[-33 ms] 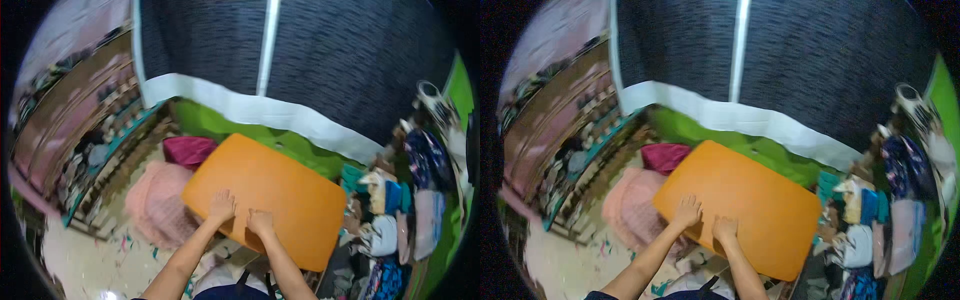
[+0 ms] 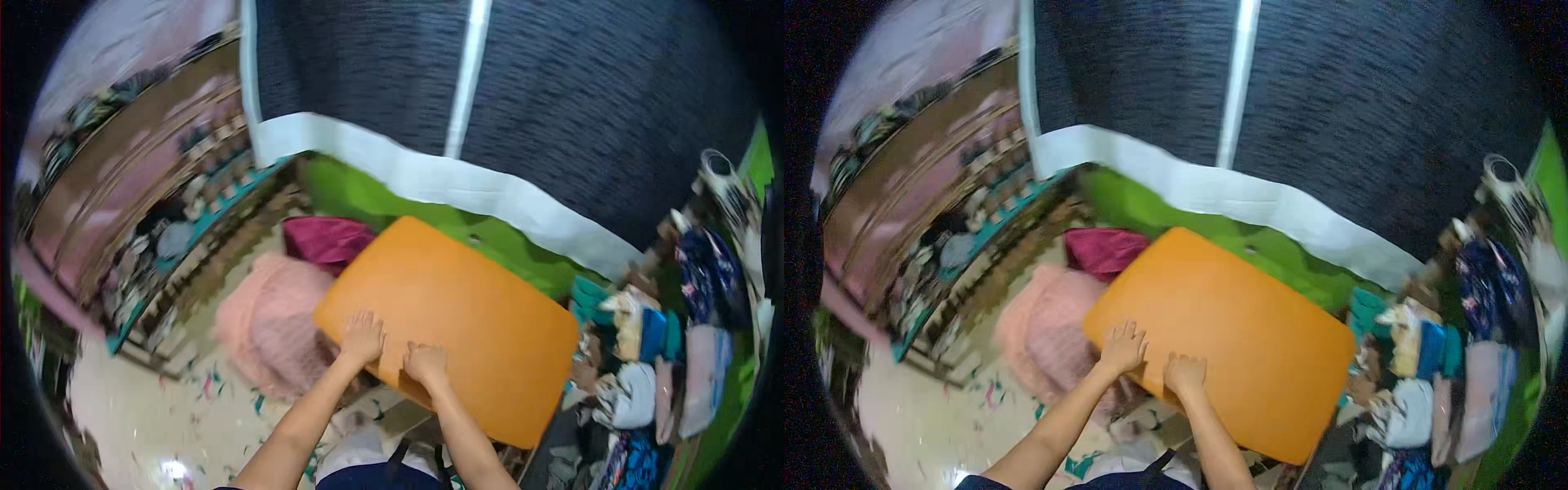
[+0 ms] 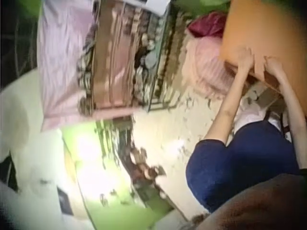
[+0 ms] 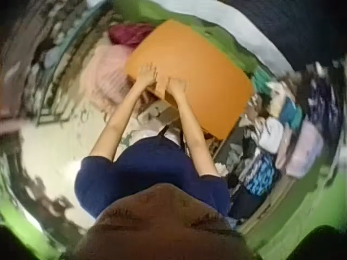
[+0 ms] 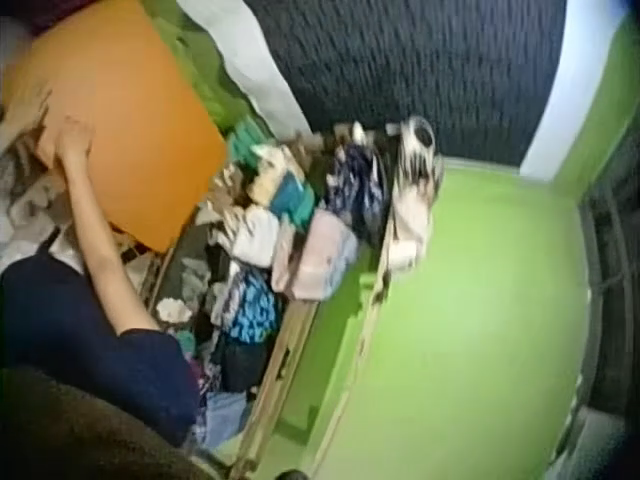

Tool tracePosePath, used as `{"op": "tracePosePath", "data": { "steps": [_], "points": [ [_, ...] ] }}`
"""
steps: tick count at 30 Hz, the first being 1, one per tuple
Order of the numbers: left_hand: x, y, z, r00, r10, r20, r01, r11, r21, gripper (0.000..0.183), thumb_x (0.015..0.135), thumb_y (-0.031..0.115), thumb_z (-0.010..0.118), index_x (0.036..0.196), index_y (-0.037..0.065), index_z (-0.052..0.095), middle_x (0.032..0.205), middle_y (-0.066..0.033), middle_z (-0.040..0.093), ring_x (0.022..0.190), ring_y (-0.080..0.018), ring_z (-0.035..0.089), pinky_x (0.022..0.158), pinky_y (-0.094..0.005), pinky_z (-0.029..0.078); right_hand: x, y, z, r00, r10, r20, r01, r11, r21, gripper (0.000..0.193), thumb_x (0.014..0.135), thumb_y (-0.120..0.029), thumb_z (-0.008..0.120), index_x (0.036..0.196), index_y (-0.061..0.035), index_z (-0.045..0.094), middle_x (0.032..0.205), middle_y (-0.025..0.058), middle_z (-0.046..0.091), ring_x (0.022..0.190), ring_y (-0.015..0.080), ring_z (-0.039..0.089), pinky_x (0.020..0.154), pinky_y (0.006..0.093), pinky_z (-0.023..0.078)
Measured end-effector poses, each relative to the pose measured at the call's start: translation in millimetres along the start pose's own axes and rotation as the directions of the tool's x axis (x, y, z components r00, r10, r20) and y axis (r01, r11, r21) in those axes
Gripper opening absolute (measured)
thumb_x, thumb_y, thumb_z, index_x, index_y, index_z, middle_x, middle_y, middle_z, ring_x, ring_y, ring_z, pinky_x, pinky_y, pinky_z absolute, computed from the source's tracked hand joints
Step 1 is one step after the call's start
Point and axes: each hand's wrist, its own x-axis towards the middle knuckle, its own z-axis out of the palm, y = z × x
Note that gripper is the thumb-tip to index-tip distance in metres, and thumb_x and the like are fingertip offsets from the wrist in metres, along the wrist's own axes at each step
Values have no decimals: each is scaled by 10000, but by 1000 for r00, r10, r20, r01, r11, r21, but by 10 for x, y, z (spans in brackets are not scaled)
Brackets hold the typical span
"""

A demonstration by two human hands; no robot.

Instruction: Folding various fabric components and placing them on storage shelves.

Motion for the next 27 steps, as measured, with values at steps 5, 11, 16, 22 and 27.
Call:
{"op": "tracePosePath", "data": {
  "steps": [5, 11, 16, 22, 27],
  "points": [
    [-1100, -1255, 63, 925, -381, 12, 380, 922, -75, 370, 852, 299, 418, 1074, 35, 552, 1177, -184, 487, 1135, -322, 429, 941, -468, 324, 316, -1450, 280, 959, -277, 54, 271, 957, 102, 434, 854, -438, 379, 1039, -102, 582, 873, 164, 629, 781, 341, 606, 726, 468, 448],
    [-1743, -1942, 200, 778, -594, 205, 626, 760, -173, 369, 853, 320, 386, 1023, 55, 578, 1096, -156, 548, 1023, -299, 509, 913, -487, 319, 569, -2276, 954, 871, -461, 171, 460, 887, 43, 421, 869, -422, 360, 998, -93, 589, 907, 167, 619, 850, 344, 593, 753, 472, 449],
    [-1820, -2208, 281, 714, -642, 278, 695, 699, -171, 399, 847, 325, 391, 1107, 58, 534, 1150, -150, 515, 1095, -294, 459, 931, -450, 322, 895, -2565, 1205, 797, -469, 380, 472, 877, 93, 402, 869, -379, 359, 980, -81, 604, 943, 181, 612, 869, 367, 586, 788, 474, 447],
    [-1478, -2591, 579, 706, -695, 137, 706, 676, -210, 438, 817, 299, 460, 1178, 51, 474, 1198, -149, 474, 1137, -293, 420, 950, -437, 312, 1358, -2865, 1319, 760, -472, 446, 367, 879, 304, 365, 854, -316, 405, 1011, -37, 580, 971, 235, 584, 916, 393, 558, 809, 456, 435],
    [-1023, -3081, 874, 706, -704, 81, 701, 679, -218, 490, 808, 286, 490, 1230, 47, 421, 1228, -172, 427, 1182, -365, 348, 975, -509, 263, 1864, -3087, 1710, 898, -338, 283, 128, 815, 565, 386, 851, -325, 387, 1005, -25, 573, 938, 253, 583, 903, 410, 550, 784, 459, 436]
  ]
}}
